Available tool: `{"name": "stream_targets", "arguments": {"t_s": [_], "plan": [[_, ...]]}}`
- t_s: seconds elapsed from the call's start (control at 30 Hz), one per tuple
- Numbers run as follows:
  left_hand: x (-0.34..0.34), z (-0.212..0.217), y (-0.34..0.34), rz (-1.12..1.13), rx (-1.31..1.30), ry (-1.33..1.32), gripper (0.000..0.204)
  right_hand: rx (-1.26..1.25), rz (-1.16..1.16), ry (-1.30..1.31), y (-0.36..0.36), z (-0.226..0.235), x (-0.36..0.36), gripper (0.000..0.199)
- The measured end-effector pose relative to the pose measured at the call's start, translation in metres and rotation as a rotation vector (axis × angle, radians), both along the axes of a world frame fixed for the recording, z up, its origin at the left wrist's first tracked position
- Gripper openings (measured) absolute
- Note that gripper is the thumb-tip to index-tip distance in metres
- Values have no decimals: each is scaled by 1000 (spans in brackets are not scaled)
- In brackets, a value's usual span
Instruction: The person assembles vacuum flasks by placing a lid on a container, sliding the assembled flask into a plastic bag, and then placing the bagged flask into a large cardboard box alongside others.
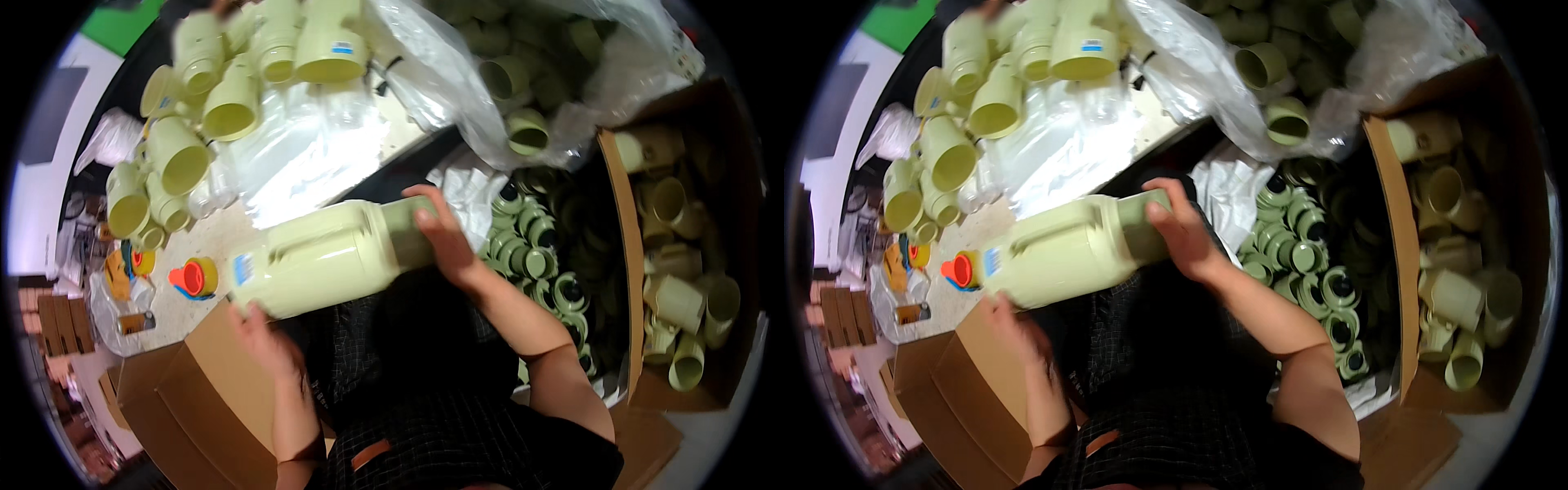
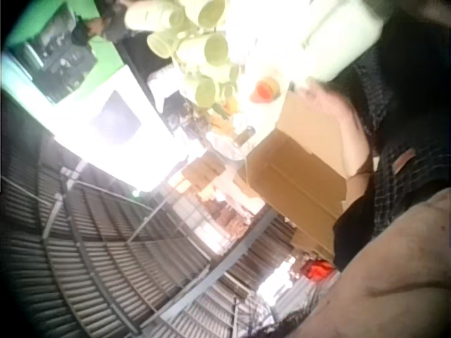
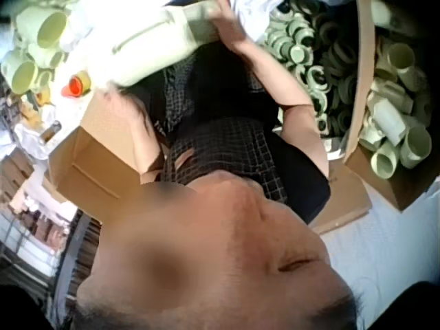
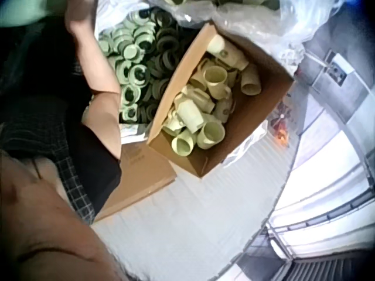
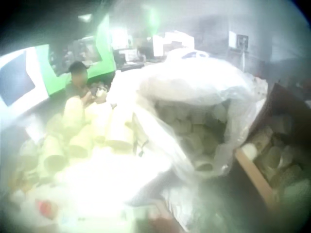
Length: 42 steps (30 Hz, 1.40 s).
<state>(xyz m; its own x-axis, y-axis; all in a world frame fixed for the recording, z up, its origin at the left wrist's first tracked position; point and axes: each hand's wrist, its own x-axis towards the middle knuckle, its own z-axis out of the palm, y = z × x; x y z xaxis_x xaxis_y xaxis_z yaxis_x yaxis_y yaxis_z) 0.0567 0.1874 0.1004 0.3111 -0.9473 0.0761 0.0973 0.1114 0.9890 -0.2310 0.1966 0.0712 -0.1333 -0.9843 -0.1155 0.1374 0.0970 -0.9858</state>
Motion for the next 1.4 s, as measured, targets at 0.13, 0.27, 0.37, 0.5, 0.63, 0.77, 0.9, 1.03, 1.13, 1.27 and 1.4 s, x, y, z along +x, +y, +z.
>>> {"name": "stream_targets", "arguments": {"t_s": [0.13,0.27,0.37,0.5,0.63,0.77,0.9,1.03,1.13,1.27,1.4], "plan": [[-16,50,-23,-151,-289,96,38,-145,-33,-234,54,-59,52,39],[39,-15,-76,-771,-334,338,48,-87,6,257,92,-42,14,36],[-20,-49,-47,-801,-33,-68,44,178,-438,415,102,-135,-59,18],[-41,-19,-21,-672,-68,-380,61,679,-464,712,114,-242,-124,43],[-27,15,44,-665,62,-950,85,741,-421,649,80,-334,-128,62],[-2,-25,89,-520,246,-830,68,641,-576,614,72,-313,-110,53],[20,-32,67,-254,194,-548,59,512,-563,718,101,-183,-112,41],[22,-24,54,-451,247,-426,53,313,-661,-685,113,-112,-76,35],[21,-29,50,-513,223,-460,49,203,-482,374,89,-130,-19,39],[11,-22,53,-572,211,-379,47,-325,-227,851,104,-86,-13,54],[10,-23,53,-662,77,-407,42,-51,-155,733,105,-74,5,44]]}}
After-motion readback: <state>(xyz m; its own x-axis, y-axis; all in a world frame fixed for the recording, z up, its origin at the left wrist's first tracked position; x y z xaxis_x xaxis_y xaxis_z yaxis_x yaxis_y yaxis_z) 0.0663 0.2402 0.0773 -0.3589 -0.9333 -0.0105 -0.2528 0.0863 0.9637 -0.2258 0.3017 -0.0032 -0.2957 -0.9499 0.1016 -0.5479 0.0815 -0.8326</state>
